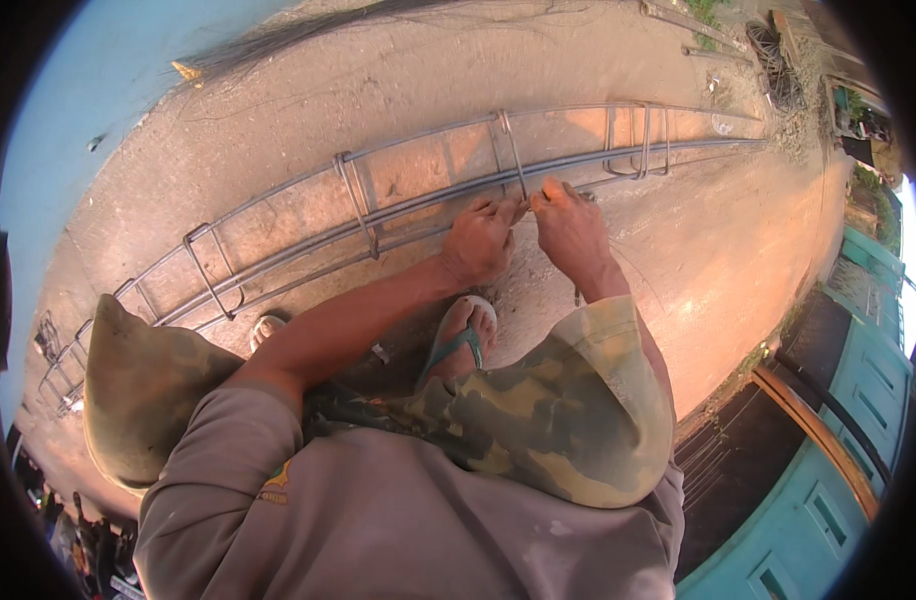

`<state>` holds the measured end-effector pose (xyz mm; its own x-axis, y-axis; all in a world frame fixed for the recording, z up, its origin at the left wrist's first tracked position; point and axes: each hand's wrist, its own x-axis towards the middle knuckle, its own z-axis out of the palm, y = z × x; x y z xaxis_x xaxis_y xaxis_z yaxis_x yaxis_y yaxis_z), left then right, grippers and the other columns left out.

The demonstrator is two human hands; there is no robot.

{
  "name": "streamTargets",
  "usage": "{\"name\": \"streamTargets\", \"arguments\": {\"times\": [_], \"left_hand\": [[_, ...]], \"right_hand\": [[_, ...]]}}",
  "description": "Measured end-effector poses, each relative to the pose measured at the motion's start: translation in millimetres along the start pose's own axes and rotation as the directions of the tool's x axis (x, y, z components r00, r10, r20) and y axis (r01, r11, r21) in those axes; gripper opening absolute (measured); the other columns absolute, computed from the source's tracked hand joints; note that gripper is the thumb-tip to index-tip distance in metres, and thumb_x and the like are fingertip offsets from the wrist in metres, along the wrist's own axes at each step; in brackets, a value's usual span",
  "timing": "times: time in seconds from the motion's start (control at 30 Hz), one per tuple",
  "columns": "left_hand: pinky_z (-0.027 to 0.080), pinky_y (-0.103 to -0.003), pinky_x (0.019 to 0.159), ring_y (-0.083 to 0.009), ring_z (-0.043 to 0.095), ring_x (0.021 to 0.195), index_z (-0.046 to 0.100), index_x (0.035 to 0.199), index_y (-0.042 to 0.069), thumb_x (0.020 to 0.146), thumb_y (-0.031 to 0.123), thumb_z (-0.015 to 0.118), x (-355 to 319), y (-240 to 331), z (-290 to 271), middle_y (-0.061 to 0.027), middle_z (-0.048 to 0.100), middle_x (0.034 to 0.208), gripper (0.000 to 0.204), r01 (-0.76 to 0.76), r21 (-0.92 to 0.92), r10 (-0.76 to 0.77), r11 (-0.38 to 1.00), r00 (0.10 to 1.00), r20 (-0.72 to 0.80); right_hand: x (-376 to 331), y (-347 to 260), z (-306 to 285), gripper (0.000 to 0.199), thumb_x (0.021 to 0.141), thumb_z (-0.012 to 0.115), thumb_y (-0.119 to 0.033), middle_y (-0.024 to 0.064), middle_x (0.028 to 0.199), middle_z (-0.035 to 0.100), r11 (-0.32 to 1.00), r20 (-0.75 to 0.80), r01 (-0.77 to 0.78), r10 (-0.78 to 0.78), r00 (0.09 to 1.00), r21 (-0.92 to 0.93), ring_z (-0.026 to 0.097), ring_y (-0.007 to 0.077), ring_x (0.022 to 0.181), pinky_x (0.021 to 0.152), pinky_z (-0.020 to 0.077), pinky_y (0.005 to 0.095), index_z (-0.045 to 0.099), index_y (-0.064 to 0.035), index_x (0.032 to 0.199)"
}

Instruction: The person assembles a rebar cage by hand, using pliers to twist wire ties around intersecting steel bars. They repeatedly pick up wire, wrap it around the bars, and twist it tight to secure the structure. The work is performed on a concrete surface outdoors.

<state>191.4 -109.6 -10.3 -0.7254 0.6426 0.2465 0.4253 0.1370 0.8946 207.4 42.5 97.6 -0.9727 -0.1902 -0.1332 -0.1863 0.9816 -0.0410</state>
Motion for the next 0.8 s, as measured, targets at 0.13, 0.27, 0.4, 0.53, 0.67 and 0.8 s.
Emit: {"name": "streamTargets", "arguments": {"times": [0.13, 0.27, 0.4, 0.53, 0.67, 0.8], "left_hand": [[0.053, -0.040, 0.076, -0.0346, 0.069, 0.086, 0.050, 0.126, -0.008, 0.077, 0.001, 0.061, 11, 7, -3, -0.0216, 0.070, 0.092, 0.052, 0.250, -0.225, -0.258, 0.942, 0.966, -0.007], [0.052, -0.037, 0.060, -0.0259, 0.069, 0.068, 0.062, 0.103, -0.008, 0.083, 0.010, 0.065, 42, -7, -3, -0.0162, 0.070, 0.076, 0.027, 0.516, -0.321, -0.498, 0.794, 0.855, 0.143], [0.049, -0.033, 0.053, -0.0159, 0.065, 0.060, 0.068, 0.089, -0.006, 0.090, 0.020, 0.067, 64, -24, -13, -0.0094, 0.067, 0.071, 0.026, 0.738, -0.272, -0.504, 0.617, 0.636, 0.584], [0.047, -0.030, 0.050, -0.0134, 0.064, 0.060, 0.070, 0.086, -0.003, 0.093, 0.026, 0.064, 75, -28, -8, -0.0064, 0.066, 0.069, 0.031, 0.785, -0.237, -0.491, 0.572, 0.559, 0.668], [0.046, -0.031, 0.051, -0.0159, 0.063, 0.059, 0.070, 0.085, -0.003, 0.094, 0.030, 0.062, 86, -20, -24, -0.0090, 0.065, 0.067, 0.035, 0.784, -0.149, -0.491, 0.602, 0.512, 0.705], [0.049, -0.039, 0.058, -0.0224, 0.063, 0.059, 0.071, 0.079, -0.002, 0.091, 0.034, 0.061, 67, -42, 0, -0.0143, 0.065, 0.065, 0.039, 0.513, -0.201, -0.352, 0.834, 0.777, 0.521]], "right_hand": [[-1, 33, 16, 0.005, 0.089, 0.059, -0.004, 0.0100, 0.070, 0.059, 0.575, 0.343, -0.526, 0.403, 0.849, 0.626, 0.061, 0.0200, 0.057, 0.052, 0.0504, 0.0312, 0.059, 0.0005, 0.087], [-31, 30, 30, 0.012, 0.094, 0.059, -0.012, 0.0026, 0.069, 0.059, 0.089, 0.723, -0.833, 0.452, 0.522, 0.546, 0.058, 0.0124, 0.059, 0.050, 0.0454, 0.0241, 0.058, -0.0042, 0.085], [-63, 15, 30, 0.021, 0.096, 0.061, -0.025, 0.0076, 0.084, 0.066, -0.206, 0.752, -0.751, 0.410, 0.516, 0.628, 0.066, 0.0166, 0.074, 0.061, 0.0498, 0.0271, 0.062, -0.0043, 0.102], [-148, 89, 123, 0.058, 0.090, 0.065, -0.041, 0.0274, 0.123, 0.059, 0.576, 0.054, -0.804, 0.807, 0.588, 0.148, 0.057, 0.0391, 0.116, 0.091, 0.0500, 0.0464, 0.054, -0.0016, 0.131], [-163, 78, 152, 0.073, 0.081, 0.070, -0.050, 0.0313, 0.132, 0.051, 0.527, 0.114, -0.842, 0.835, 0.538, 0.115, 0.049, 0.0487, 0.121, 0.096, 0.0457, 0.0507, 0.053, 0.0008, 0.130], [-115, 62, 102, 0.052, 0.082, 0.068, -0.038, 0.0314, 0.105, 0.064, 0.348, 0.308, -0.937, 0.887, 0.343, 0.042, 0.063, 0.0460, 0.101, 0.085, 0.0503, 0.0509, 0.060, 0.0014, 0.115]]}}
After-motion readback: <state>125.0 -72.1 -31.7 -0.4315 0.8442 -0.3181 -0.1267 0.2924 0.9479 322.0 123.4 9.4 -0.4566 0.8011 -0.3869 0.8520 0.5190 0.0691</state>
